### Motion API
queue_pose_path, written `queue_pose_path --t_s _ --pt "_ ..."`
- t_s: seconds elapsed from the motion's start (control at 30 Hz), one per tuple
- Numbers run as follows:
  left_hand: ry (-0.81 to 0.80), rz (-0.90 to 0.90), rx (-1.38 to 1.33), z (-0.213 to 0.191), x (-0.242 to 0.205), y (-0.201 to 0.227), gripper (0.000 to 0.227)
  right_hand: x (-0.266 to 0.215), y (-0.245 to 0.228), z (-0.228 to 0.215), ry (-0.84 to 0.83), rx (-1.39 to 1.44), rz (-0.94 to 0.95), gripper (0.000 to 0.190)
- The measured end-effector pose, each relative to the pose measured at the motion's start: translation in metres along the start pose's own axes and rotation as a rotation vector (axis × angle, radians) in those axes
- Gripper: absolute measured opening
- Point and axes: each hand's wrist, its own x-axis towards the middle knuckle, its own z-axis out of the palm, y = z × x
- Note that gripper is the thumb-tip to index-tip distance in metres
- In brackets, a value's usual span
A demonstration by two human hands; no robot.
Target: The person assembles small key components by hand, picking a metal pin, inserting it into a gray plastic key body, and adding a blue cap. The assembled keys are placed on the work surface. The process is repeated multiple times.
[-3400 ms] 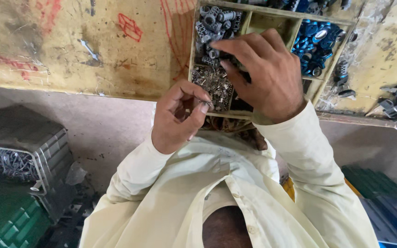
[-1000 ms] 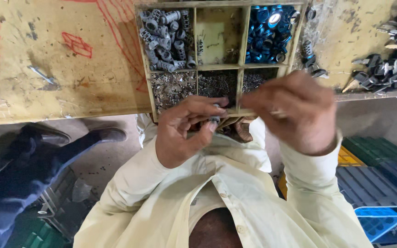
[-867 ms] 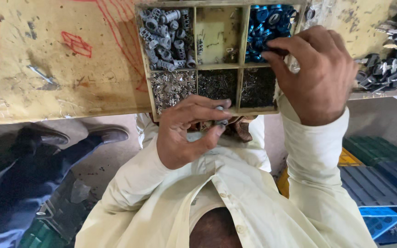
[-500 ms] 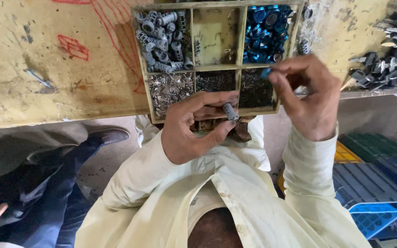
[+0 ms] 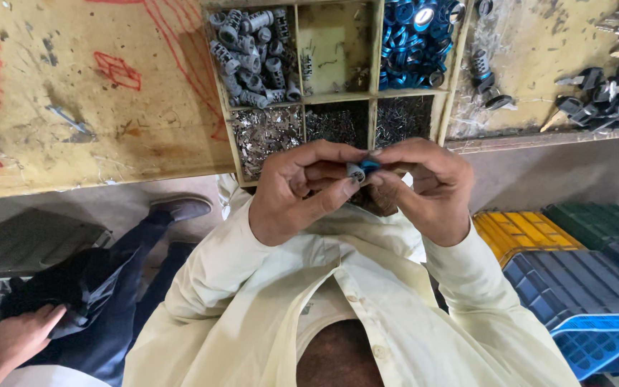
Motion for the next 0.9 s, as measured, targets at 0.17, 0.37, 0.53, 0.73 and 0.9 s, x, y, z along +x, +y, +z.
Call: queue_pose_path --t_s 0.17,0.37,0.53,0.73,0.9 --pt "0.122 0.172 0.467 0.010 -0.004 0.014 0.032 0.014 -0.026 -0.001 -0.141 -0.076 0.025 0.026" --pt "0.148 0.273 0.920 0.012 -0.010 0.031 0.041 0.036 -0.055 -0.012 -0.469 -0.421 0.025 0.030" --pt "0.059 0.281 0.939 0.010 -0.016 0.034 0.036 0.039 -0.043 -0.023 -0.573 -0.040 0.219 0.032" --pt "-0.028 0.231 0.639 0.011 -0.017 0.018 0.028 0.032 -0.021 -0.021 -0.675 0.472 0.354 0.026" --pt "0.010 0.141 0.329 0.014 -0.003 -0.002 0.025 0.028 -0.038 -0.034 -0.270 -0.433 -0.129 0.033"
